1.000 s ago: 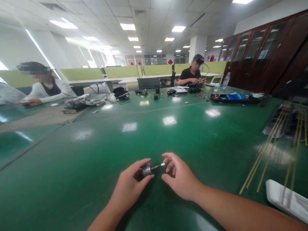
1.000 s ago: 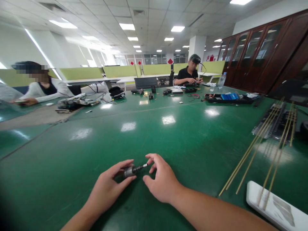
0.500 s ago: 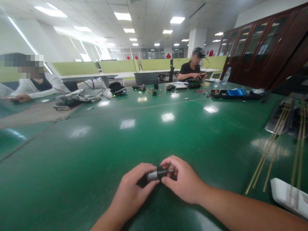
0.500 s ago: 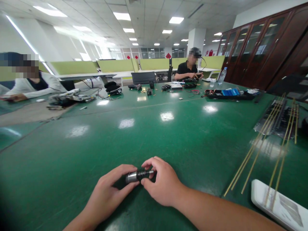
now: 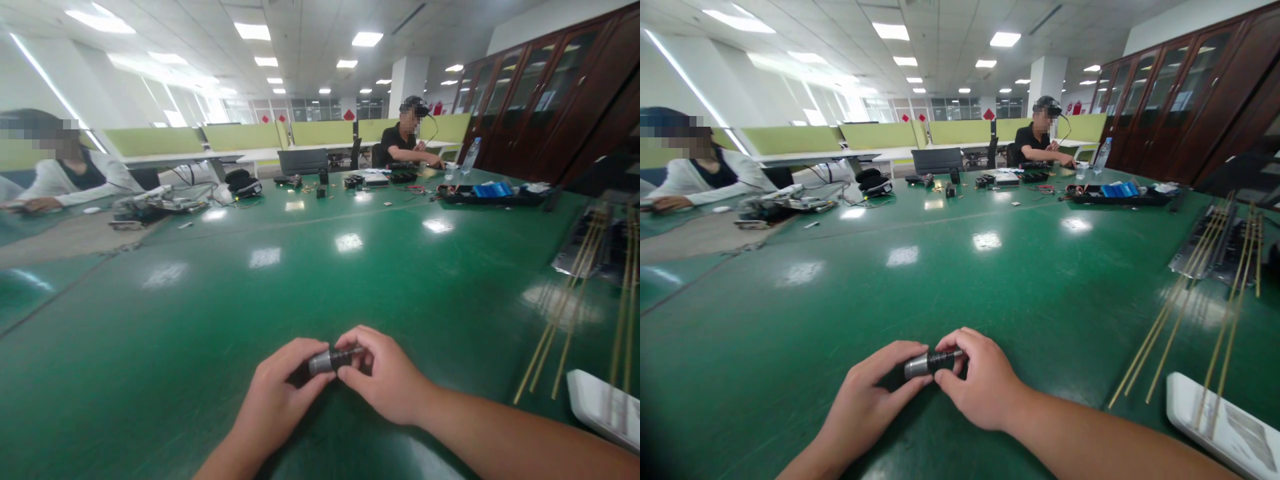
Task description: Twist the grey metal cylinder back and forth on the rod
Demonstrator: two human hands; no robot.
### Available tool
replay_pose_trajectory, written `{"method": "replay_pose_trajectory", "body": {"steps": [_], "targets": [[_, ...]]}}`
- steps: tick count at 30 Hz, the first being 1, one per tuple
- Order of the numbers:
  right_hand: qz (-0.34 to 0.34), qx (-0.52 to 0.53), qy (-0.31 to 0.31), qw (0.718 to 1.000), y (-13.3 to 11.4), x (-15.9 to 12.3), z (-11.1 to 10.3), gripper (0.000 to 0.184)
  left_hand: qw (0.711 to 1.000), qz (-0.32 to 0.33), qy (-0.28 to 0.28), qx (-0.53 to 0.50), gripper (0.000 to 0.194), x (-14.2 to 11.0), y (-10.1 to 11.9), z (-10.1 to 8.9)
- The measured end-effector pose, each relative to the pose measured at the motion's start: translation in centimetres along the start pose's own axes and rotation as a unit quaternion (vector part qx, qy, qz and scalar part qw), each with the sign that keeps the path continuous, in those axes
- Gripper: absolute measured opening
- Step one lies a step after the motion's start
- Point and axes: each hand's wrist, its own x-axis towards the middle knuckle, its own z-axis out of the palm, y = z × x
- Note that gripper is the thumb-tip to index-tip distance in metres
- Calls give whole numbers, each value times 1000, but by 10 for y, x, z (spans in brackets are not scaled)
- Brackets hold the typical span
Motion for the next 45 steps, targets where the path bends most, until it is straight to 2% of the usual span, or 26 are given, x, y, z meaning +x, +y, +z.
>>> {"method": "replay_pose_trajectory", "body": {"steps": [22,45], "targets": [[4,-20,-3,1000,2,4,0,12,1000,12,8,6,27,-3,-5,2],[17,19,-5,1000,0,2,0,15,1000,3,27,13,25,-5,-3,-1]]}}
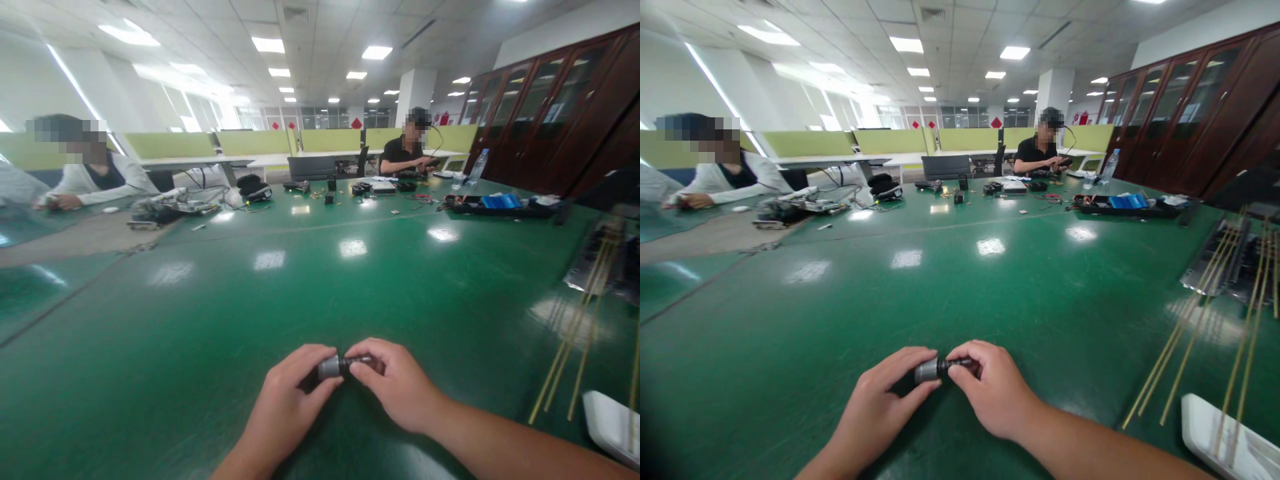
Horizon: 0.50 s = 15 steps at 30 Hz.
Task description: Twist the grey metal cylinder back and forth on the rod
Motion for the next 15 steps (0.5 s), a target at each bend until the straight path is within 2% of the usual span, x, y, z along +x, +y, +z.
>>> {"method": "replay_pose_trajectory", "body": {"steps": [15], "targets": [[38,26,0,999,0,0,0,13,1000,-12,2,-2,23,0,1,0]]}}
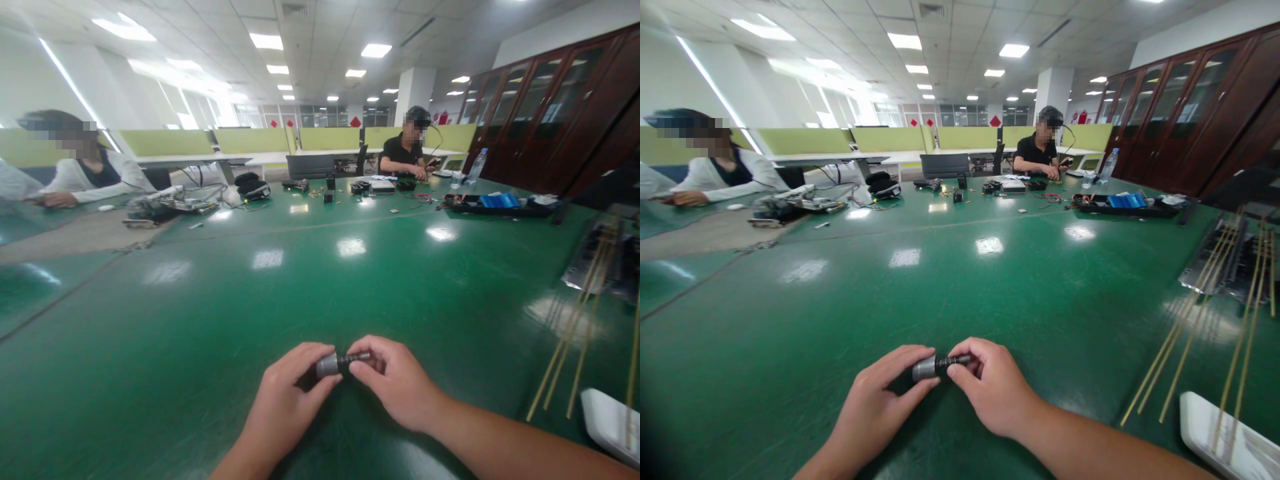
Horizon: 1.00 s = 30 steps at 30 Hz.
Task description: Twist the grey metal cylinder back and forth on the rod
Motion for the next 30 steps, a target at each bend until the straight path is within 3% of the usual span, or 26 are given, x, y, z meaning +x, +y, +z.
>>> {"method": "replay_pose_trajectory", "body": {"steps": [16,23,26,30], "targets": [[2,42,-12,999,4,0,0,15,1000,-15,2,4,24,-1,-2,-3],[1,88,20,996,6,4,-1,29,999,-9,13,33,22,1,4,-5],[14,163,56,985,8,8,-2,39,996,-50,49,59,26,1,6,-18],[19,213,65,975,8,10,-2,43,984,-130,110,48,45,-23,9,-64]]}}
